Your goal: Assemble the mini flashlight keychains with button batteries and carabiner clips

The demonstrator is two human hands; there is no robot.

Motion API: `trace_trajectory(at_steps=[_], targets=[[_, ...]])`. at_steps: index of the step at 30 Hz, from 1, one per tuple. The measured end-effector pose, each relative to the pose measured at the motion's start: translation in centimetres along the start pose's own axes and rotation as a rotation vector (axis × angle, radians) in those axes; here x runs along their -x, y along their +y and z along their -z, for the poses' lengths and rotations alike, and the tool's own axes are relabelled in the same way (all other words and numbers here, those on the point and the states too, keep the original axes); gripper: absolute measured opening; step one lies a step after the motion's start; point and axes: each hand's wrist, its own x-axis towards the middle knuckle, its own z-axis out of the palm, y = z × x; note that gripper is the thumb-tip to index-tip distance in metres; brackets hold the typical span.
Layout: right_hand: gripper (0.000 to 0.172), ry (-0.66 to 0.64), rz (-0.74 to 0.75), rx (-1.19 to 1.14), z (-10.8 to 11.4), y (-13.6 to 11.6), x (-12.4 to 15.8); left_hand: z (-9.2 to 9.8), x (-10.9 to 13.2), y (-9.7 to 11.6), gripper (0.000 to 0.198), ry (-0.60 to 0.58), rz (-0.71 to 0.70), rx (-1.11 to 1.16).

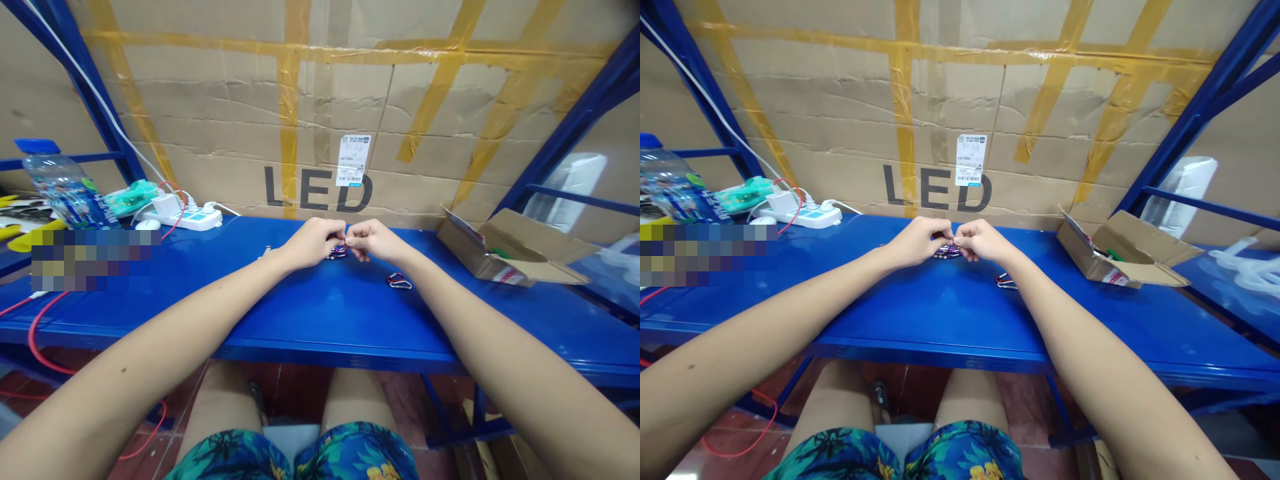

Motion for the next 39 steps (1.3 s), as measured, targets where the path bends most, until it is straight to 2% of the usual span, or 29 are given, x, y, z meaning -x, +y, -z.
trace_trajectory(at_steps=[4, 8, 11, 14, 18, 25, 29, 31, 34, 37, 39], targets=[[0.03, 0.041, 0.021, 0.085, -0.1, -0.5, 0.1, 0.1, -0.1, -0.3, 0.003, -0.01, 0.122, 0.068], [0.026, 0.061, 0.059, 0.248, -0.2, -0.7, 0.2, 0.1, -0.2, -0.7, 0.006, -0.134, 0.282, 0.202], [0.026, 0.051, 0.053, 0.262, -0.3, -0.4, 0.3, 0.0, 0.0, -0.4, 0.008, -0.135, 0.222, 0.177], [0.026, 0.02, 0.018, 0.18, -0.3, -0.1, 0.3, -0.1, 0.3, 0.2, 0.01, -0.089, 0.129, 0.018], [0.027, -0.002, -0.015, 0.087, -0.1, -0.1, 0.2, -0.3, 0.6, 0.7, 0.015, -0.086, 0.049, -0.15], [0.026, 0.015, -0.021, -0.012, 0.0, -0.4, 0.2, -0.3, 0.4, 0.4, 0.013, -0.093, -0.016, -0.312], [0.03, 0.011, -0.013, 0.048, 0.3, -1.2, 0.4, -0.1, 0.3, 0.5, 0.014, -0.095, 0.003, -0.328], [0.033, 0.013, -0.075, 0.204, 1.2, -1.8, 0.8, 0.0, 0.2, 0.4, 0.014, -0.071, 0.029, -0.302], [0.035, 0.038, -0.282, 0.554, 3.4, -2.8, 1.9, 0.2, 0.2, 0.0, 0.015, -0.039, 0.078, -0.294], [0.033, -0.187, -0.556, 0.71, 5.3, -3.1, 3.1, 0.5, 0.2, -0.5, 0.015, -0.037, 0.122, -0.285], [0.029, -0.287, -0.644, 0.752, 5.8, -3.0, 3.6, 0.7, 0.2, -0.6, 0.013, -0.034, 0.142, -0.273]])
